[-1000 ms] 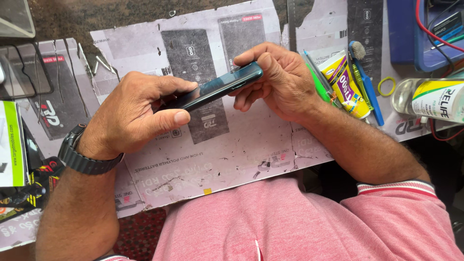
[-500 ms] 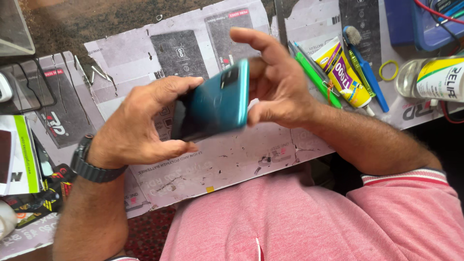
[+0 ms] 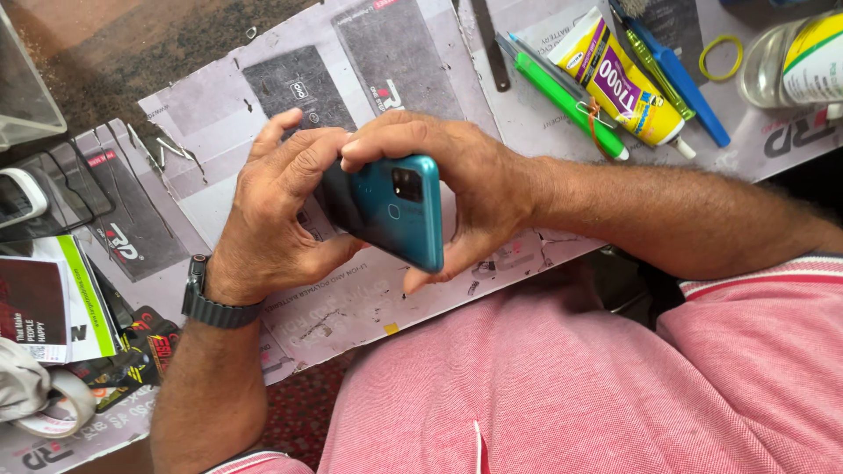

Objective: The person uses a metal prying tool to carefully separate the back cover of a smartphone from its frame. They work along the edges of the device, inserting the tool into the seam to release the internal clips. After prying around the perimeter, they lift the back cover off and inspect the phone's interior and the removed cover.

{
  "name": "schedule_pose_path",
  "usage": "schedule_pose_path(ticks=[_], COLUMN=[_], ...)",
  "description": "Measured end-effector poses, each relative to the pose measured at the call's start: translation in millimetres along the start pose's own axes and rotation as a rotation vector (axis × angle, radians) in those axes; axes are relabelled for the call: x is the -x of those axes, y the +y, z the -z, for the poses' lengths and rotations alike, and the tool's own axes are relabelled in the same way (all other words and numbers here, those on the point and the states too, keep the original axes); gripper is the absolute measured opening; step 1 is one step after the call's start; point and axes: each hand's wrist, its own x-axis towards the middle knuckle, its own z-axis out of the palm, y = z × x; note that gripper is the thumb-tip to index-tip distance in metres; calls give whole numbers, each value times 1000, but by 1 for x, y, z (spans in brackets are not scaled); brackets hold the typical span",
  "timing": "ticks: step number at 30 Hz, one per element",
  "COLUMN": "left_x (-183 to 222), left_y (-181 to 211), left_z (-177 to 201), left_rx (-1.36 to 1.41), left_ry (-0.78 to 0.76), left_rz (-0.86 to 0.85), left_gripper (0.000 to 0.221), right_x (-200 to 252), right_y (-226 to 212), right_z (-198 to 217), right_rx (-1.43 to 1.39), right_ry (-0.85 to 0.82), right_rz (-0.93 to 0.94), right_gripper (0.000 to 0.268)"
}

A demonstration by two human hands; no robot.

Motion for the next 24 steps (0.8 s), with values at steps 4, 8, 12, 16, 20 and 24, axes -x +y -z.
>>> schedule_pose_path(ticks=[4,8,12,16,20,24], left_x=[1,1,-1,-4,-6,-6], left_y=[0,1,3,6,8,8], left_z=[-4,-4,-3,-3,-2,-2], left_rx=[-23,-36,-26,-32,-32,-13], left_ry=[-12,-19,-19,-17,-13,-10], left_rz=[-3,-4,-5,-4,-5,-6], left_gripper=[87,88,88,89,87,86], right_x=[4,5,4,5,4,5], right_y=[3,3,3,4,4,4], right_z=[-2,-3,-4,-3,-4,-4], right_rx=[-35,-39,-34,-38,-28,-31], right_ry=[-5,-2,5,13,20,25], right_rz=[-6,-7,-3,-5,6,-6], right_gripper=[104,105,106,104,103,101])
